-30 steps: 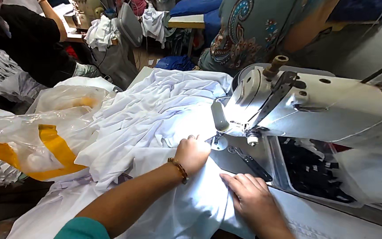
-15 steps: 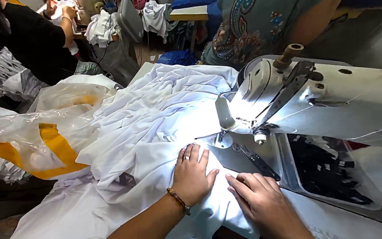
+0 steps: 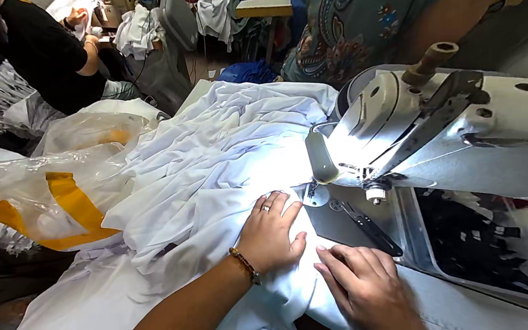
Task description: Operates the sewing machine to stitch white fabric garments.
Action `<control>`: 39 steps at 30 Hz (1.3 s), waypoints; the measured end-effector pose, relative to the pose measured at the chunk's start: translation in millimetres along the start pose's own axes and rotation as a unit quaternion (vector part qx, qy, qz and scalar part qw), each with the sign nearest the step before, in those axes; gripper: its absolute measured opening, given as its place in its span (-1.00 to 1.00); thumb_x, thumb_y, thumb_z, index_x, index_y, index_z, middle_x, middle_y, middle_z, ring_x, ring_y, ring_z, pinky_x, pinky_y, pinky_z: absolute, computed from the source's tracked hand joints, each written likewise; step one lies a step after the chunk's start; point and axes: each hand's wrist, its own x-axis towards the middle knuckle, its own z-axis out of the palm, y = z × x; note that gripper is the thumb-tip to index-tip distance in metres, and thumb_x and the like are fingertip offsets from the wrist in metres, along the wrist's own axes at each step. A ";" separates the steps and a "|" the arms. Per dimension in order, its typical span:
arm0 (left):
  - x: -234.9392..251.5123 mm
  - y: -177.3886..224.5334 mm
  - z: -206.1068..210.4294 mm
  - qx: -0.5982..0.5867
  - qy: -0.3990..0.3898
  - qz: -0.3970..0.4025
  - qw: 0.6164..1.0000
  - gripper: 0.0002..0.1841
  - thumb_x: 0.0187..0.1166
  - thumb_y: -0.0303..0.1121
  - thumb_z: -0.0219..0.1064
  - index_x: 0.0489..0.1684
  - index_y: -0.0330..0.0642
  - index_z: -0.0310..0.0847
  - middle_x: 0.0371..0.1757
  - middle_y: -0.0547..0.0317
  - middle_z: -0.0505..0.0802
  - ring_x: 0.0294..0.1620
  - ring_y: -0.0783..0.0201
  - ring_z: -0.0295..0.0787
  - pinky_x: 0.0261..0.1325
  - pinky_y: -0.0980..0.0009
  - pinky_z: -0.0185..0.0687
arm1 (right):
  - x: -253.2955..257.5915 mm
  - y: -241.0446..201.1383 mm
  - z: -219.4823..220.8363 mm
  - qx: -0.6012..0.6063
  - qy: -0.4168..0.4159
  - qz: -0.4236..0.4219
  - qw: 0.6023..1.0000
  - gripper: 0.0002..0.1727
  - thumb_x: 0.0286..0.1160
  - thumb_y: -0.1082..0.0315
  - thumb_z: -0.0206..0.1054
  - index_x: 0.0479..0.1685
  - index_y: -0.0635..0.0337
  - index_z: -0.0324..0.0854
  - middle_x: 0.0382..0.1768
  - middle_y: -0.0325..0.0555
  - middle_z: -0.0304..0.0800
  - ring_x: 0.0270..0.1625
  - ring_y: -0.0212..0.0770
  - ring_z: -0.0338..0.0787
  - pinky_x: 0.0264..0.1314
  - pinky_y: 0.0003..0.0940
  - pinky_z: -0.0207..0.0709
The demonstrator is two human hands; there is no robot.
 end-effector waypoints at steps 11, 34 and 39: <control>19.0 -12.1 -8.1 -0.012 -0.027 0.042 0.999 -0.38 0.55 -0.02 0.27 0.60 -0.09 0.54 0.65 -0.04 0.58 0.76 0.01 0.34 0.81 -0.04 0.11 | 13.1 -2.7 8.6 0.019 -0.006 -0.004 1.000 -0.43 0.80 0.01 0.00 -0.03 0.24 0.86 0.18 0.06 0.90 0.27 0.11 0.82 0.42 0.18 0.44; 71.4 -39.6 -25.1 -0.093 -0.085 0.169 0.978 -0.36 0.46 -0.17 0.47 0.51 -0.34 0.58 0.56 -0.17 0.65 0.68 -0.02 0.46 0.78 0.14 0.20 | 38.9 -15.0 21.8 -0.035 0.000 0.049 0.998 -0.39 0.77 -0.01 -0.02 -0.09 0.30 0.88 0.11 0.10 0.91 0.12 0.19 0.85 0.37 0.33 0.37; 72.8 -42.2 -28.5 -0.094 -0.108 0.179 0.973 -0.39 0.51 -0.20 0.46 0.54 -0.32 0.56 0.57 -0.18 0.64 0.69 -0.05 0.45 0.79 0.08 0.18 | 41.9 -29.1 24.8 -0.060 0.003 0.058 0.997 -0.45 0.76 0.10 0.03 -0.14 0.35 0.86 0.09 0.16 0.91 0.10 0.23 0.86 0.35 0.36 0.40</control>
